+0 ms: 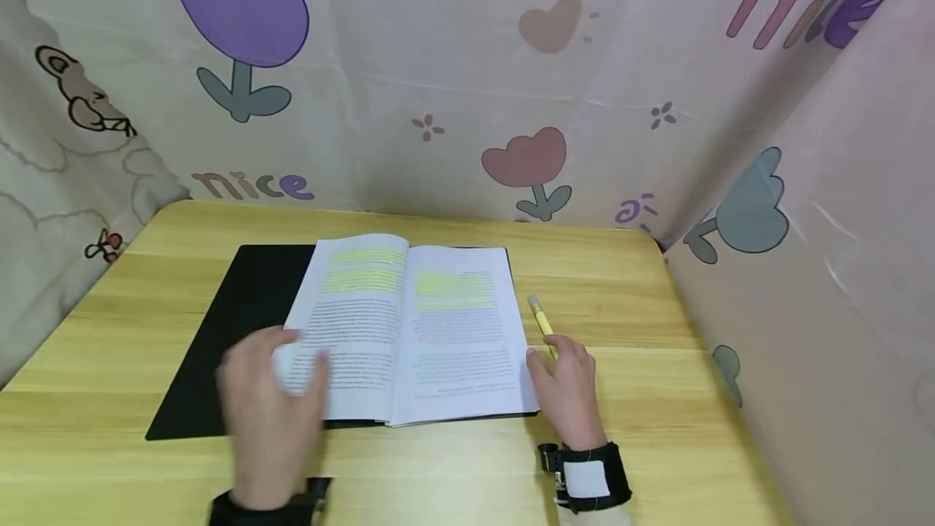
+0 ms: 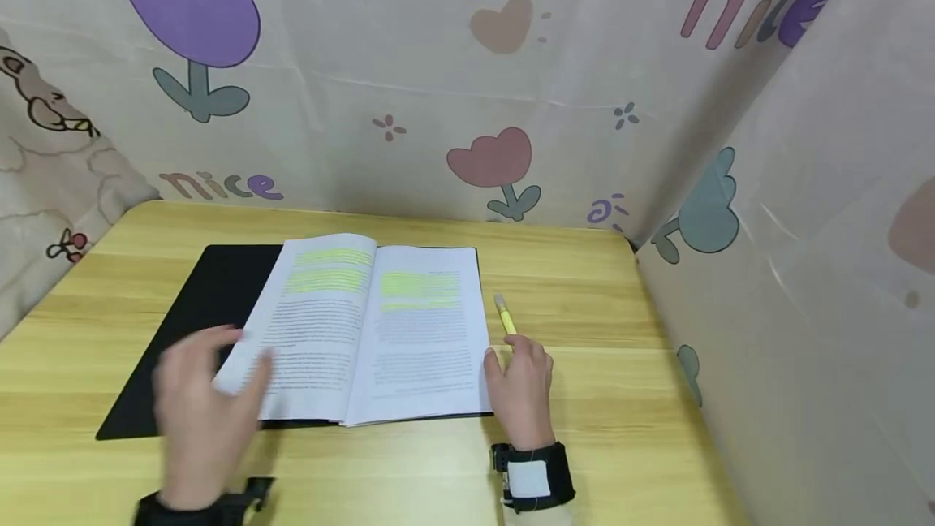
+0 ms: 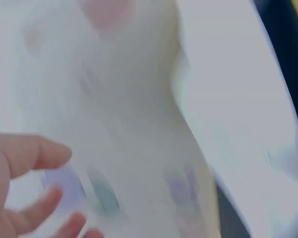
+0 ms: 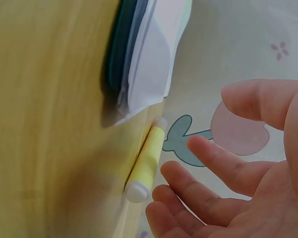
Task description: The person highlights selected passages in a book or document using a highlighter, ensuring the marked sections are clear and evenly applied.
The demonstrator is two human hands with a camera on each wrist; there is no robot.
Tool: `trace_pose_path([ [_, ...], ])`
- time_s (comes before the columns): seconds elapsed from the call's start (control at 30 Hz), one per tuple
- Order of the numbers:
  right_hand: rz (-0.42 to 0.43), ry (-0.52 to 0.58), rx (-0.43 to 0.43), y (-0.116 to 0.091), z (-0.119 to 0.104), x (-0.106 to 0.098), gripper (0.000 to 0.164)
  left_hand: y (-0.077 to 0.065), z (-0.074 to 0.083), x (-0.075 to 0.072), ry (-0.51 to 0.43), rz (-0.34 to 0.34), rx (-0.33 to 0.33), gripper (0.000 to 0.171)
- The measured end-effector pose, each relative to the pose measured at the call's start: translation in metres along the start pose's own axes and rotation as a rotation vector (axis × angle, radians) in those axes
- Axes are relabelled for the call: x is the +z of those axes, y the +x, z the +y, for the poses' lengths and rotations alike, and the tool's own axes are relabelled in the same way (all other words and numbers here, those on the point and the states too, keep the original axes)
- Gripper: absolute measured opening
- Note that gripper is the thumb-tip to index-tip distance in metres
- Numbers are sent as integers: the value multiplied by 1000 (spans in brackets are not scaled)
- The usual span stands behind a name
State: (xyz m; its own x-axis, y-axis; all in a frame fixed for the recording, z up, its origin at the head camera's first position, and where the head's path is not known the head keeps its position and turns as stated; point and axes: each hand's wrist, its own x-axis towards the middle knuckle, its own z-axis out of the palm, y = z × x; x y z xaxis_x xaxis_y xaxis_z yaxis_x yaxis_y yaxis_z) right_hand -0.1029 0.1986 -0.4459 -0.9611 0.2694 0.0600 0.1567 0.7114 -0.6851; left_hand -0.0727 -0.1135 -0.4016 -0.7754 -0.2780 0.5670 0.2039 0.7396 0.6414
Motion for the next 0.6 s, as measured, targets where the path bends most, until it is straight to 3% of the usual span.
trace_pose_path([
  [0.07, 1, -4, 5, 0, -1, 2, 44, -3, 21, 19, -28, -117, 186, 32],
  [0.17, 3, -13, 11, 0, 0, 2, 43, -11, 51, 58, 57, -420, 351, 44],
  [0.27, -12, -20, 11, 1, 4, 2, 43, -21, 74, 94, 290, -725, 397, 78],
  [0.33, -23, -22, 8, 2, 6, 1, 44, -28, 85, 115, 472, -868, 415, 96],
  [0.4, -31, -22, 11, 2, 6, 1, 44, -36, 96, 132, 651, -949, 414, 105],
  [0.47, -32, -22, 17, 3, 6, 1, 44, -44, 103, 144, 800, -963, 435, 109],
  [0.6, -18, -30, 16, 3, 4, 0, 44, -50, 105, 155, 909, -939, 456, 110],
])
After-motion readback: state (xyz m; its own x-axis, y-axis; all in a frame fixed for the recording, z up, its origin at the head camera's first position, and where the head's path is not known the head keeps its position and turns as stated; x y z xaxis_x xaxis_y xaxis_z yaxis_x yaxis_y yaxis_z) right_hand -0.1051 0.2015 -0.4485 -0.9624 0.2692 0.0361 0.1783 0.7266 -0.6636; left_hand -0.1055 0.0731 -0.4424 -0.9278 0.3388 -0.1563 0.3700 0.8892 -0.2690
